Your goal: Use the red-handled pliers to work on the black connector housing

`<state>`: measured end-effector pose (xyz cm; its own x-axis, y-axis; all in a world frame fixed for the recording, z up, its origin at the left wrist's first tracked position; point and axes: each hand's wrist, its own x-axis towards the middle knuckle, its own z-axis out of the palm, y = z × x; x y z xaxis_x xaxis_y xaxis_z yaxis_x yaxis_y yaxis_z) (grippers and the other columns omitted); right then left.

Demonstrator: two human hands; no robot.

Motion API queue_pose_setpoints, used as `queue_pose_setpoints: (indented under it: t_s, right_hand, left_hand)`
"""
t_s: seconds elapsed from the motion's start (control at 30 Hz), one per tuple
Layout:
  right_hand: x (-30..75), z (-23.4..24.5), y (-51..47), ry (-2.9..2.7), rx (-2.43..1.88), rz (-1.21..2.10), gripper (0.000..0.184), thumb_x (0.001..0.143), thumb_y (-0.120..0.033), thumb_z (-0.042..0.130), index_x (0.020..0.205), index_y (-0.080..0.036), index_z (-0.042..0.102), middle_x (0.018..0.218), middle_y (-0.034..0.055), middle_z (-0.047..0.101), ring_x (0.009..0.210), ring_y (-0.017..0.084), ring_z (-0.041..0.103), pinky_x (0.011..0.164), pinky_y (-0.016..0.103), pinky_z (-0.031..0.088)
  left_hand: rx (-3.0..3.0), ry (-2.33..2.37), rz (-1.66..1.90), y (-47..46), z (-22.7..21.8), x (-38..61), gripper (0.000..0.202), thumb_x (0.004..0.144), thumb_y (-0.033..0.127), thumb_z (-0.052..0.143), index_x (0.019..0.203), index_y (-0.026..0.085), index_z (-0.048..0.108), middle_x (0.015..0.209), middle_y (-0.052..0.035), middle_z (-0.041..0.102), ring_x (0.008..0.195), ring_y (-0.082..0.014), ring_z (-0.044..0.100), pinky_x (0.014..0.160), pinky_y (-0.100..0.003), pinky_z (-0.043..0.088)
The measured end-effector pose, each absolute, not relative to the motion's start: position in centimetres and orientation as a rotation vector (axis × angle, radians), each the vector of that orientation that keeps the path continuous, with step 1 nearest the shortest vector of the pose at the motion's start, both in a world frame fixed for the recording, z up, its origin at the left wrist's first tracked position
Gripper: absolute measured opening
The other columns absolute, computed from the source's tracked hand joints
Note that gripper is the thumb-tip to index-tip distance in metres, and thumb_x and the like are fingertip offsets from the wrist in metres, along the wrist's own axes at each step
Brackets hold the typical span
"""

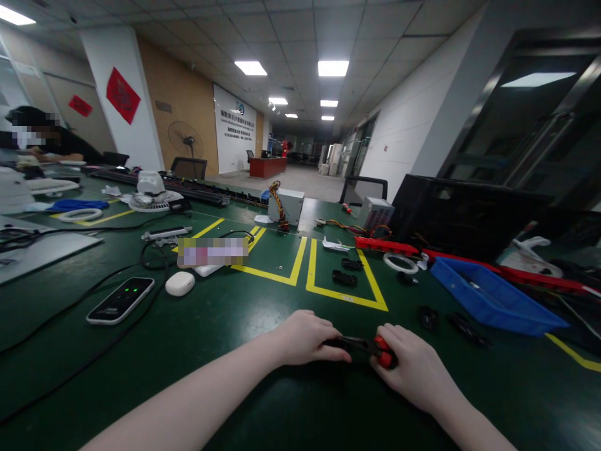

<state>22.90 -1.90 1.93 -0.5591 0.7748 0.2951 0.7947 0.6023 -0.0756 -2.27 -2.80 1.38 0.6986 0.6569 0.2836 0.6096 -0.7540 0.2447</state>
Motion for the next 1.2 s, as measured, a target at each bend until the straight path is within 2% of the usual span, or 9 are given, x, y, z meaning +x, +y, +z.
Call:
queue_pose_setpoints:
  t_s: [0.1,0.37,0.6,0.77,1.07,1.2]
  right_hand:
    - [22.8,2.0,-2.0,-2.538,-1.254,-0.139,0.011,0.073,-0.026,0.06,0.084,-0.024,0.058,0.08,0.0031,0.065,0.069,0.02,0.06,0.061,0.032,0.05]
    - [22.8,1.7,-1.9,-2.546,-1.307,-0.158,0.011,0.073,-0.027,0.061,0.082,-0.023,0.056,0.081,0.0043,0.064,0.072,0.02,0.06,0.063,0.033,0.048]
    - [23.2,1.3,-1.7,-2.432,-1.318,-0.265,0.02,0.08,-0.042,0.058,0.082,-0.023,0.055,0.08,0.0052,0.062,0.072,0.021,0.058,0.063,0.034,0.043]
    - [23.8,1.3,-1.0,-2.338,-1.356,-0.406,0.029,0.081,-0.048,0.058,0.089,-0.021,0.056,0.087,0.0077,0.061,0.081,0.025,0.057,0.07,0.038,0.041]
    - [24.3,1.6,-1.0,-2.332,-1.342,-0.572,0.026,0.081,-0.039,0.056,0.099,-0.019,0.057,0.098,0.0113,0.062,0.094,0.03,0.056,0.084,0.045,0.038]
    - [24.3,1.8,-1.1,-2.371,-1.321,-0.686,0.029,0.087,-0.042,0.053,0.1,-0.016,0.061,0.098,0.013,0.063,0.091,0.029,0.057,0.08,0.042,0.038]
  left_hand:
    - [2.776,1.017,0.533,-2.7,1.3,-2.3,0.041,0.093,0.056,0.053,0.102,0.019,0.068,0.087,-0.0022,0.071,0.074,-0.0182,0.067,0.067,-0.027,0.045]
    - [2.808,1.031,0.608,-2.9,1.1,-2.2,0.049,0.09,0.055,0.058,0.119,0.016,0.062,0.097,-0.0046,0.068,0.083,-0.0202,0.066,0.069,-0.027,0.048]
    - [2.82,1.017,0.592,-2.8,0.9,-2.3,0.045,0.091,0.052,0.058,0.12,0.019,0.063,0.106,-0.0065,0.063,0.086,-0.0195,0.064,0.07,-0.027,0.048]
    - [2.804,0.94,0.606,-2.7,0.9,-2.5,0.042,0.092,0.045,0.06,0.125,0.02,0.06,0.111,-0.0073,0.064,0.097,-0.0214,0.062,0.079,-0.031,0.049]
    - [2.715,0.848,0.69,-2.7,0.8,-2.4,0.031,0.092,0.03,0.061,0.122,0.022,0.062,0.127,-0.0057,0.063,0.12,-0.0205,0.055,0.106,-0.037,0.042]
    - [2.69,0.842,0.715,-2.9,0.9,-2.4,0.03,0.088,0.021,0.061,0.117,0.019,0.063,0.127,-0.0062,0.063,0.122,-0.0198,0.055,0.111,-0.037,0.037]
